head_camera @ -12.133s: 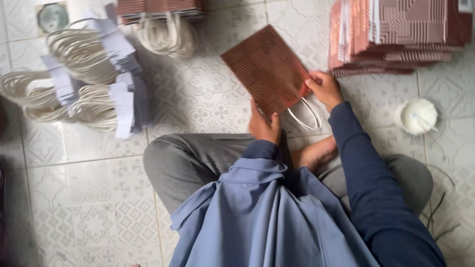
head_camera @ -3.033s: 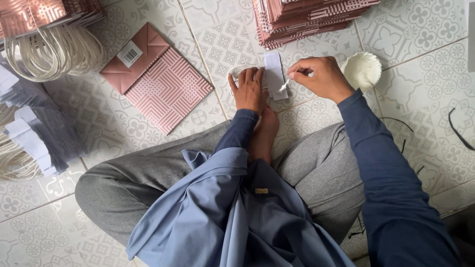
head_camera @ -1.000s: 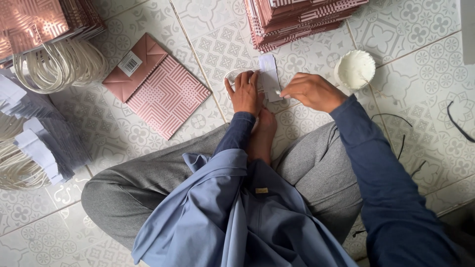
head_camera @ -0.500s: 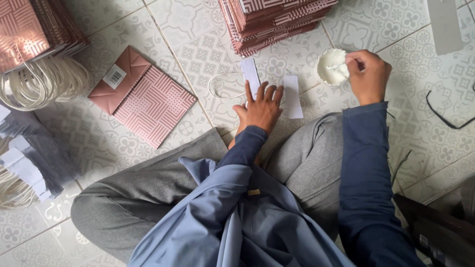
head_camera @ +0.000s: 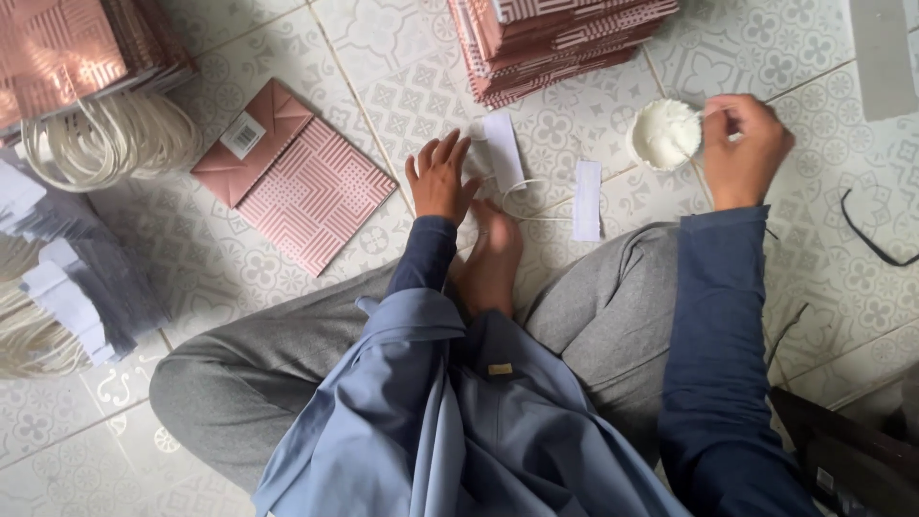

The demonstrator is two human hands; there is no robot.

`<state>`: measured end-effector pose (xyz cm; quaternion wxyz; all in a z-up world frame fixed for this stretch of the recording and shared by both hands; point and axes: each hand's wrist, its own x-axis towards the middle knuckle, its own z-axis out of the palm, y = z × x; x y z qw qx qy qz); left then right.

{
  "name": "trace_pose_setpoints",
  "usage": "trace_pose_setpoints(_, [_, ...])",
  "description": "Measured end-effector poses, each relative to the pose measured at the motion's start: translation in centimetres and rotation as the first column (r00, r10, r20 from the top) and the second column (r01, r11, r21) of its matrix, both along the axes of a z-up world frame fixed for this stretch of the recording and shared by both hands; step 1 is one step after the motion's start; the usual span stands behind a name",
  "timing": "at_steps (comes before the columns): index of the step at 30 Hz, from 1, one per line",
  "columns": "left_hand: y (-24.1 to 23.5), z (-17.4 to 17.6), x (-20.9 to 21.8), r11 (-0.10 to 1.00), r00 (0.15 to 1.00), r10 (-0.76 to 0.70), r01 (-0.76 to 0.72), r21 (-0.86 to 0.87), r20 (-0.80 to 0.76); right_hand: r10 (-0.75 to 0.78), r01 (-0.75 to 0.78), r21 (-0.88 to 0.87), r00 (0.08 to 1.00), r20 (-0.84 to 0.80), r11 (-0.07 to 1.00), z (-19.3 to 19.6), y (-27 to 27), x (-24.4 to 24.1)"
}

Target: The person sits on the floor and assembles gift bags by applying glue to white paper tabs and attaching them to the bottom of patterned bags. They then insert white rope handles into the bag and place the finished items into a stack.

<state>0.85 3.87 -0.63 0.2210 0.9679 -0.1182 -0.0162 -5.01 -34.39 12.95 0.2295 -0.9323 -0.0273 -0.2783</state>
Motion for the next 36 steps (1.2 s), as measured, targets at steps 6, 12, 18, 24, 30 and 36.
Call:
trace_pose_setpoints(6, [0.8,-0.3,-0.2,0.998,0.999,-0.02,0.017,0.063,0.049,-0.01,0.002,0.381,1.0,0.02,0.925,2.7,6.1,1.8])
trace_pose_setpoints(12, [0.6,0.3,-0.4,0.998,0.999,0.02,-0.023,0.062,0.049,0.347,-0.22,0.365,0.876,-0.333,0.905,1.0,14.1,5.5])
trace_pose_setpoints(18, [0.5,0.9,-0.4,0.995,0.999,0.036,-0.035,0.096,-0.002,0.424,-0.409,0.113,0.877,-0.226,0.906,-2.0,16.9,8.8])
trace_pose_setpoints(24, [0.8,0.5,0.2,0.996,0.993,0.038,-0.028,0.09,-0.113,0.439,-0.403,0.173,0.822,-0.362,0.899,-2.0,17.8,7.7])
trace_pose_setpoints(30, [1.3,-0.1,1.4,0.994,0.997,0.013,-0.004,0.111,-0.08,0.437,-0.384,0.209,0.794,-0.423,0.899,-2.5,18.1,8.3])
trace_pose_setpoints(36, [1.7,1.1,2.0,0.995,0.997,-0.025,0.032,0.095,-0.076,0.44,-0.445,0.001,0.886,-0.147,0.896,-3.4,18.0,10.2])
